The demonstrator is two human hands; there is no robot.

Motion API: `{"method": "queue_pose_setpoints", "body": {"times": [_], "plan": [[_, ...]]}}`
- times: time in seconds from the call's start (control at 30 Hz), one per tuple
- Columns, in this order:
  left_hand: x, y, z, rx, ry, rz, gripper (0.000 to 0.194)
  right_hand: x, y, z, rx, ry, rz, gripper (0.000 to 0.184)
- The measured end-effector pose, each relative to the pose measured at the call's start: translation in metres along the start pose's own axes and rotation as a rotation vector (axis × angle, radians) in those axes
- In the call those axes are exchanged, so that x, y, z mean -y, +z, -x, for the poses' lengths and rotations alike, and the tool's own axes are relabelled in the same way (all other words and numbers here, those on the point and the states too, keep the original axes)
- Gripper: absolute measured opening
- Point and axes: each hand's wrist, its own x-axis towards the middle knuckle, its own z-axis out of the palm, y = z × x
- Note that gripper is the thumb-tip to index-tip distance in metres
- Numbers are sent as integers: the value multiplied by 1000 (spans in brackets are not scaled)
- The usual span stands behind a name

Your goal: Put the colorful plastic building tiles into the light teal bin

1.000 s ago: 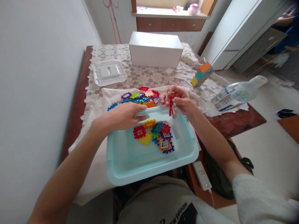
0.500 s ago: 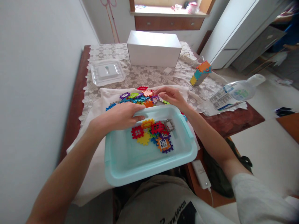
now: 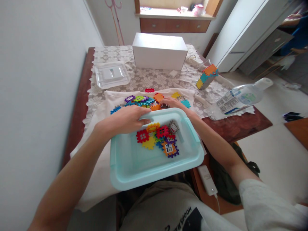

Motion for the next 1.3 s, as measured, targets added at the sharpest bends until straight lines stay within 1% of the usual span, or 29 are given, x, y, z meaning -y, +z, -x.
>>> {"method": "queue_pose_setpoints", "body": {"times": [0.1,0.23,0.37,0.43,0.57,0.63,0.83,1.0,1.1,1.2,1.3], "plan": [[-1,-1,1,11,2,-13,27,10,-1,4,-10,31,-100,22],[-1,0,0,12,1,-21,28,16,-3,8,17,36,-238,20],[-1,1,-1,2,12,-23,28,14,-2,7,20,35,-350,29],[-1,1,0,-6,16,-23,28,15,-2,6,29,23,-359,33],[0,1,0,-7,12,-17,27,20,-6,8,68,-19,-323,23],[0,1,0,-5,5,-13,26,22,-7,9,75,-30,-319,22],[1,2,0,-26,22,-9,31,19,-10,10,121,-23,-363,33],[2,3,0,-34,20,-2,29,19,-13,11,150,9,-413,39],[2,3,0,-37,36,-2,30,19,-12,10,152,34,-454,37],[2,2,-1,-26,29,-4,28,18,-11,10,142,17,-480,37],[2,2,0,-24,20,-7,29,18,-12,9,88,23,-485,37]]}}
